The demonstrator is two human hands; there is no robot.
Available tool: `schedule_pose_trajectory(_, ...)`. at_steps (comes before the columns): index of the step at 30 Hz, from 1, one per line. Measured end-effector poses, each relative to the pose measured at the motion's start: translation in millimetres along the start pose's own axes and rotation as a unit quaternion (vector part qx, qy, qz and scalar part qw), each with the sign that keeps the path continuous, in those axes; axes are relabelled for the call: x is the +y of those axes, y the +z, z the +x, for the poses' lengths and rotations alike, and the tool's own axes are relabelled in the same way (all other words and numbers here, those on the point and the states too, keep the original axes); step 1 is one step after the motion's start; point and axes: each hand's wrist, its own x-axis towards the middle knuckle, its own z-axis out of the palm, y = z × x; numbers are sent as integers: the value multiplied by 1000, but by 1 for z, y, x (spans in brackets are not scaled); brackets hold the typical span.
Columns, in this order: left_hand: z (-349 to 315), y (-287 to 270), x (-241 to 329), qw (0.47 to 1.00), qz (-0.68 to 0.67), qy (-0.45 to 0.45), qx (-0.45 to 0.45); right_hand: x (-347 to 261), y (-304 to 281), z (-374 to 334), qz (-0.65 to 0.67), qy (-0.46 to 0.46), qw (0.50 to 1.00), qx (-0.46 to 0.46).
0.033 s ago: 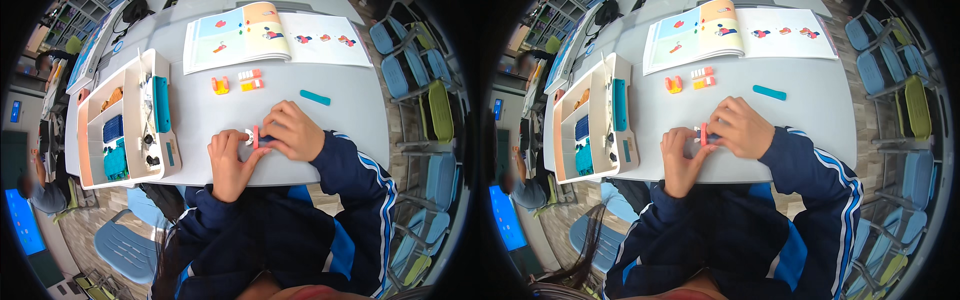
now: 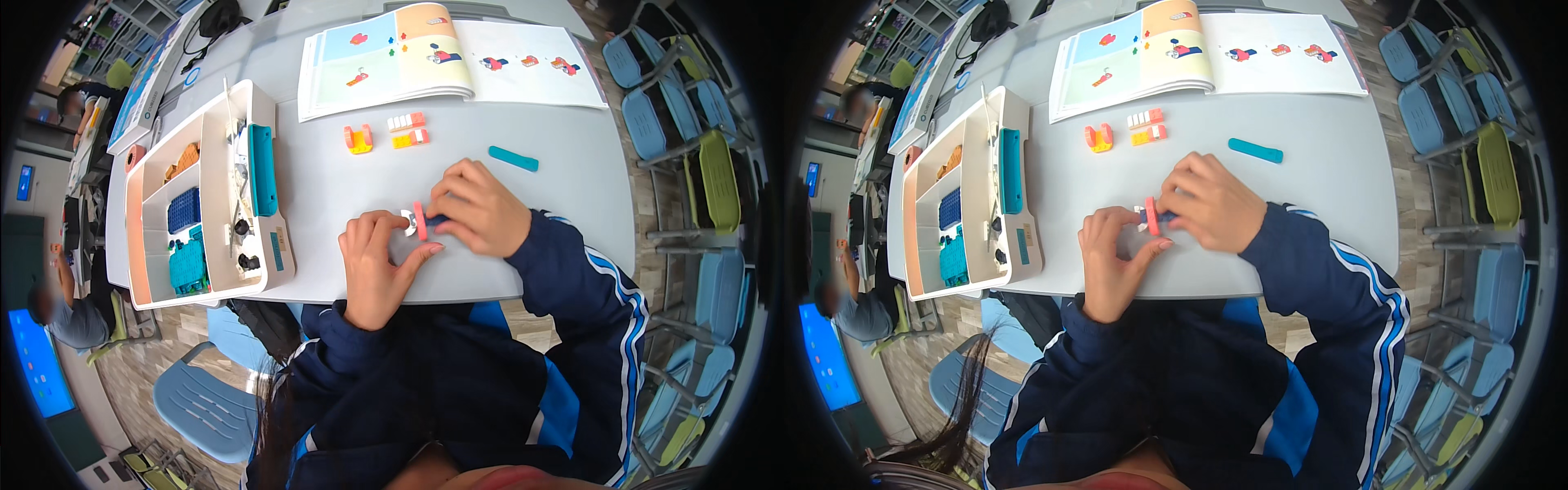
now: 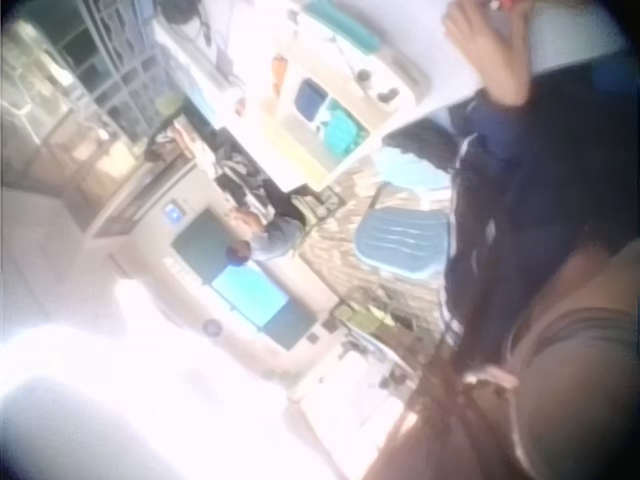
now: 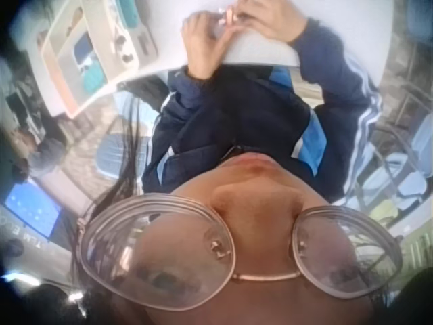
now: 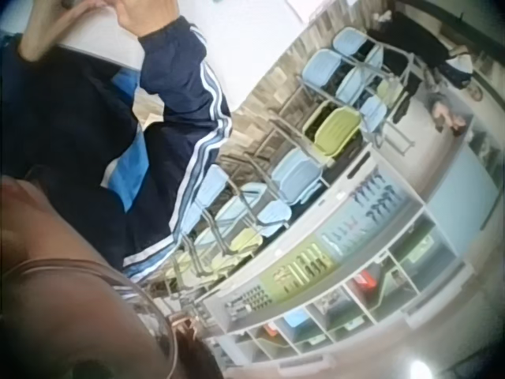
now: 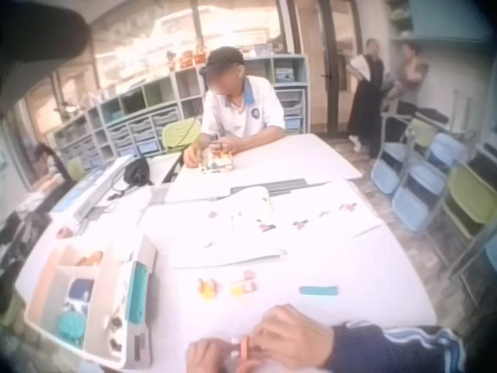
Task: The person assembles small colorful plastic building blocks by hand, selecting pieces from a compartmentalized tray and snapping them together on a white table. The person repeatedly picks, aligns, and connects blocks to form small structures, occasionally adjusting the arrangement.
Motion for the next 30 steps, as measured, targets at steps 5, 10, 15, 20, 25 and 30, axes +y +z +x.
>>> schedule_pose_trajectory(5,1,-2,0,998,-11,55,-30,27,-7,-1,-24,13,999,23)
schedule_pose_trajectory(10,-1,0,-6,996,-34,79,-20,31,-8,-2,19,59,997,56)
schedule_pose_trajectory(15,-3,0,-8,996,-77,42,-16,15,-19,6,56,140,980,130)
schedule_pose_trajectory(20,-2,-1,-7,995,-101,8,-21,21,-16,-1,69,135,987,51)
schedule_pose_trajectory(25,0,-1,-6,996,-80,19,-30,29,-7,-5,25,98,995,22)
schedule_pose_trajectory(30,-2,-3,-2,994,-109,-5,-18,31,-5,-5,23,79,996,20)
